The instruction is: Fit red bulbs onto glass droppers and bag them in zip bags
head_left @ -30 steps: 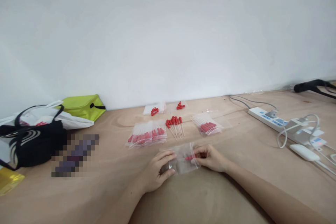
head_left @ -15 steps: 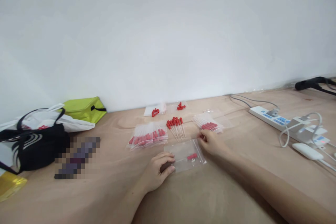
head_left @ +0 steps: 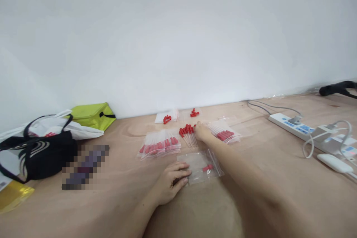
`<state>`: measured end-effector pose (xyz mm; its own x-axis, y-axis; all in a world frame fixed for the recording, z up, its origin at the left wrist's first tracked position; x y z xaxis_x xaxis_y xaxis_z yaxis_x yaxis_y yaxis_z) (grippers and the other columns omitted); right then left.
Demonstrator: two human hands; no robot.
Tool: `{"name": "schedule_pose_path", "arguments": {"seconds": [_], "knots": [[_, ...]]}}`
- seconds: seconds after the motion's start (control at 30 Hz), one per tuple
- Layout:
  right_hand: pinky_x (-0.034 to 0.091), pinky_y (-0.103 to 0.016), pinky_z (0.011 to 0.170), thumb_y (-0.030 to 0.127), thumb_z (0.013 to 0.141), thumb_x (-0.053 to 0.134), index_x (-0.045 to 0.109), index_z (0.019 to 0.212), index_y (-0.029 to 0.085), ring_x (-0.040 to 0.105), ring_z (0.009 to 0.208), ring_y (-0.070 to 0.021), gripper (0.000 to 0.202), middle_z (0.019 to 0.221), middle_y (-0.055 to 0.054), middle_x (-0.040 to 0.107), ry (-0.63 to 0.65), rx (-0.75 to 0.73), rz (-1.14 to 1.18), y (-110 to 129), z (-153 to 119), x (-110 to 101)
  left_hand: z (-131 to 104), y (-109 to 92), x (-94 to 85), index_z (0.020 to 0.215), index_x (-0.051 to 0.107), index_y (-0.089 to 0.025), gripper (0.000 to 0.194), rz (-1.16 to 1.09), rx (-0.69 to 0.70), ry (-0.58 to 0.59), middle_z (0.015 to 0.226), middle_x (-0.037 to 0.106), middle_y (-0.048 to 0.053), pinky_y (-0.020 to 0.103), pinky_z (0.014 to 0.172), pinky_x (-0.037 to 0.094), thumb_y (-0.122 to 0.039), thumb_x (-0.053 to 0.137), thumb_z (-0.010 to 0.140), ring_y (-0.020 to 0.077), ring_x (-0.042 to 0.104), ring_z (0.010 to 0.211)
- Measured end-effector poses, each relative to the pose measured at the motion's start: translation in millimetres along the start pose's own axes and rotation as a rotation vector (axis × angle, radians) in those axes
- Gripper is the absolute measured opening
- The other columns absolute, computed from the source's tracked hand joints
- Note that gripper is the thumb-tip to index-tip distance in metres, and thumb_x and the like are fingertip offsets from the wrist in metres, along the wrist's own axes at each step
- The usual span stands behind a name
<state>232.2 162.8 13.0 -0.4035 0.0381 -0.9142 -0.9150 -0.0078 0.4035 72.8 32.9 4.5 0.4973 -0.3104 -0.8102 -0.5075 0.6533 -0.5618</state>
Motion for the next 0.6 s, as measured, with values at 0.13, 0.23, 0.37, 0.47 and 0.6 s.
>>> {"name": "schedule_pose_path", "arguments": {"seconds": [0.13, 0.23, 0.37, 0.47, 0.6], "knots": [[0.042, -0.032, 0.073, 0.006, 0.077, 0.033, 0.021, 0.128, 0.003, 0.055, 0.087, -0.0225, 0.052, 0.098, -0.019, 0.054, -0.144, -0.026, 0.104, -20, -25, -24, 0, 1, 0.7, 0.104, 0.063, -0.026, 0.026, -0.011, -0.004, -0.006, 0.116, 0.058, 0.004, 0.038, 0.098, 0.035, -0.024, 0.049, 0.082, 0.0202, 0.049, 0.110], [0.044, -0.029, 0.064, 0.017, 0.079, 0.036, 0.008, 0.132, 0.010, 0.055, 0.066, -0.0158, 0.060, 0.079, -0.004, 0.054, -0.323, -0.077, 0.392, -52, -64, -38, 1, 0, -0.8, 0.102, 0.064, -0.025, 0.026, -0.016, -0.015, -0.024, 0.115, 0.059, 0.004, 0.038, 0.096, 0.037, -0.024, 0.049, 0.082, 0.0204, 0.050, 0.109], [0.040, -0.024, 0.042, 0.035, 0.077, 0.045, 0.016, 0.126, 0.020, 0.047, 0.045, -0.0109, 0.059, 0.066, 0.006, 0.045, -0.456, 0.077, 0.974, -101, -111, -29, 2, -1, -2.3, 0.099, 0.065, -0.025, 0.024, -0.011, -0.053, -0.023, 0.113, 0.060, 0.004, 0.037, 0.095, 0.039, -0.025, 0.050, 0.081, 0.0203, 0.050, 0.108], [0.043, -0.026, 0.045, 0.038, 0.074, 0.050, 0.023, 0.117, 0.021, 0.050, 0.047, -0.0122, 0.054, 0.064, 0.006, 0.046, -0.460, 0.116, 1.083, -108, -123, -19, 3, -1, -3.1, 0.098, 0.066, -0.025, 0.024, -0.008, -0.073, -0.019, 0.113, 0.060, 0.004, 0.037, 0.094, 0.039, -0.028, 0.050, 0.081, 0.0202, 0.051, 0.107], [0.046, -0.030, 0.049, 0.041, 0.071, 0.056, 0.027, 0.105, 0.024, 0.052, 0.050, -0.0136, 0.048, 0.065, 0.005, 0.049, -0.451, 0.082, 1.164, -97, -122, -9, 4, -3, -4.2, 0.102, 0.064, -0.026, 0.026, 0.008, -0.069, -0.015, 0.114, 0.060, 0.004, 0.038, 0.094, 0.039, -0.028, 0.052, 0.079, 0.0203, 0.051, 0.108]]}}
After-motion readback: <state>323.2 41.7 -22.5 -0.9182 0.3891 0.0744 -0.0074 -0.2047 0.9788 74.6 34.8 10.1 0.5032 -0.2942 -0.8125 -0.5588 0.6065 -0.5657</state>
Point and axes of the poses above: each hand's wrist, its own z-axis towards the middle knuckle, its own x-axis out of the palm, y = z × x, the point moved 6 cm from there along z, towards the middle knuckle
